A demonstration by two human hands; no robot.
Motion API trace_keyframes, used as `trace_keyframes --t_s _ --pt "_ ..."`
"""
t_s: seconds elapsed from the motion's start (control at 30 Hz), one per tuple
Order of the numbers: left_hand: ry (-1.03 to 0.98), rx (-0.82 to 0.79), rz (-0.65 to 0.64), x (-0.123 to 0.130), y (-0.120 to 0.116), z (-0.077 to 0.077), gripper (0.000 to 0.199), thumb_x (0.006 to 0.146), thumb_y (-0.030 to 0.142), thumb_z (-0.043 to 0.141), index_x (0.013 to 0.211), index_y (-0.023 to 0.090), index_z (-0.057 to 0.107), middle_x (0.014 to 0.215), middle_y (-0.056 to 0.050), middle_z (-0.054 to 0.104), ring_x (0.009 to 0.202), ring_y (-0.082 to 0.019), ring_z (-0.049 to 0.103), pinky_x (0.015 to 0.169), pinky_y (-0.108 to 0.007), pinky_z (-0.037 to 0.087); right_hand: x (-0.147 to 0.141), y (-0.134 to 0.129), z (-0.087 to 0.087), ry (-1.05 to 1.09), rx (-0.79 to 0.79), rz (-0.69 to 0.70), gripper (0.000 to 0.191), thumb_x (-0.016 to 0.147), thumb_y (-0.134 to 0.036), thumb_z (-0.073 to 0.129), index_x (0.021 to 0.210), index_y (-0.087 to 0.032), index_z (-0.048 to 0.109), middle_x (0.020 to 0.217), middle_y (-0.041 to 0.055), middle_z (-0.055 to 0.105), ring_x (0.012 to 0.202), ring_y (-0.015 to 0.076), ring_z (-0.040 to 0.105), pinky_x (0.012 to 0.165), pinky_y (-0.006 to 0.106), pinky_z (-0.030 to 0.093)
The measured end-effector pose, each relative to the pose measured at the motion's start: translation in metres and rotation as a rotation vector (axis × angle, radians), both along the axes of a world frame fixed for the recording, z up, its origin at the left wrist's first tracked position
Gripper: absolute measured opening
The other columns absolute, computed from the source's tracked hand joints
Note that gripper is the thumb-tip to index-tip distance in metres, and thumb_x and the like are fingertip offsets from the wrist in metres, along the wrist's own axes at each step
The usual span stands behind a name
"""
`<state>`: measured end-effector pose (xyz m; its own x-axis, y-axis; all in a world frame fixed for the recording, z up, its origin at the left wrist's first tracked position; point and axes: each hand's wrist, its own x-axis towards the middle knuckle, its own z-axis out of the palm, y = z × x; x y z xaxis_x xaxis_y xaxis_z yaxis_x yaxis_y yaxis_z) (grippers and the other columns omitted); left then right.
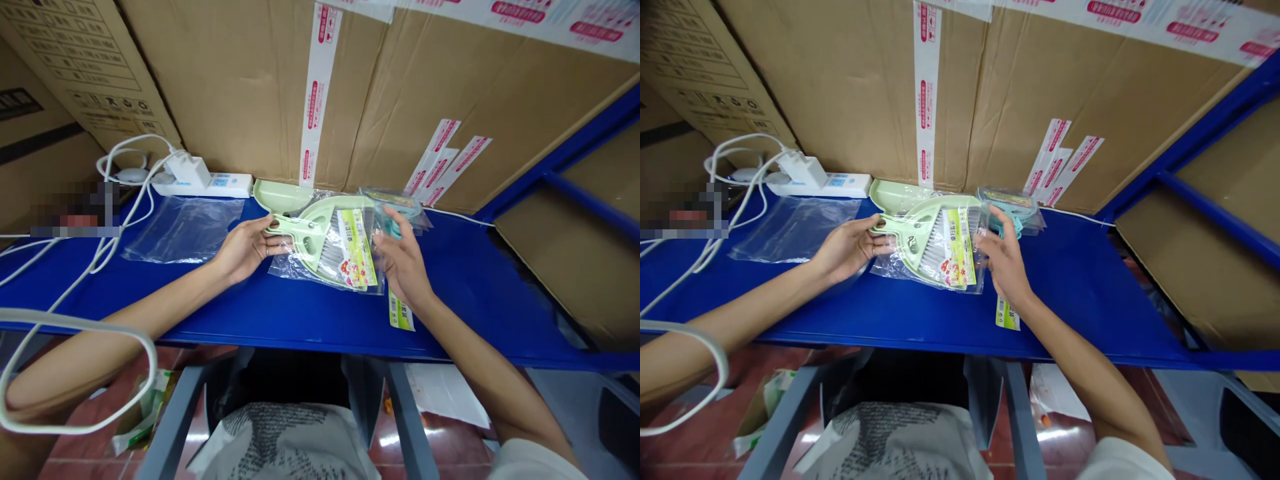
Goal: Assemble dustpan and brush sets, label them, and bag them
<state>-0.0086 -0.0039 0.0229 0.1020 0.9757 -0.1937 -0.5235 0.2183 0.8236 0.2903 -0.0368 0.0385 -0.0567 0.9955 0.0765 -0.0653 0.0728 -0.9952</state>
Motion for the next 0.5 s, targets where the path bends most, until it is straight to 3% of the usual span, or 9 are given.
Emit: trace_keyframes --t_s 0.07,0.23,0.37,0.5 --pt "0.007 -0.004 0.014 0.0 0.0 0.002 0.018 0.107 0.015 0.057 0.092 0.011 0.066 0.076 -0.01 0.077 0.069 -0.024 0.081 0.065 -0.034 0.07 0.003 0.0 0.002 -0.047 0.122 -0.051 0.083 0.078 -0.049 0.093 0.149 -0.044 0.051 0.136 0.0017 0.073 0.095 0.0228 0.075 0.063 0.032 0.063" --pt "0.015 -0.002 0.011 0.002 -0.002 0.004 0.022 0.108 0.015 0.054 0.09 0.011 0.066 0.076 -0.011 0.077 0.069 -0.024 0.081 0.064 -0.032 0.069 0.008 0.004 -0.001 -0.227 0.212 0.057 0.038 0.085 -0.054 0.089 0.113 -0.033 0.076 0.135 0.0031 0.068 0.086 0.0185 0.068 0.066 0.034 0.062" --pt "0.013 0.011 -0.006 0.003 -0.003 0.001 0.018 0.106 0.016 0.059 0.089 0.011 0.066 0.078 -0.011 0.077 0.072 -0.025 0.082 0.069 -0.035 0.07 0.007 0.009 -0.007 -0.238 0.248 0.086 0.043 0.082 -0.051 0.093 0.115 -0.031 0.075 0.128 0.0042 0.069 0.103 0.024 0.068 0.084 0.04 0.063" --pt "0.015 0.01 -0.001 0.003 -0.003 0.0 0.017 0.105 0.016 0.06 0.09 0.011 0.066 0.079 -0.011 0.077 0.074 -0.027 0.083 0.073 -0.04 0.072 0.006 0.011 -0.008 -0.144 0.221 0.061 0.046 0.074 -0.043 0.099 0.106 -0.031 0.068 0.121 0.0012 0.066 0.096 0.0204 0.066 0.072 0.032 0.061"
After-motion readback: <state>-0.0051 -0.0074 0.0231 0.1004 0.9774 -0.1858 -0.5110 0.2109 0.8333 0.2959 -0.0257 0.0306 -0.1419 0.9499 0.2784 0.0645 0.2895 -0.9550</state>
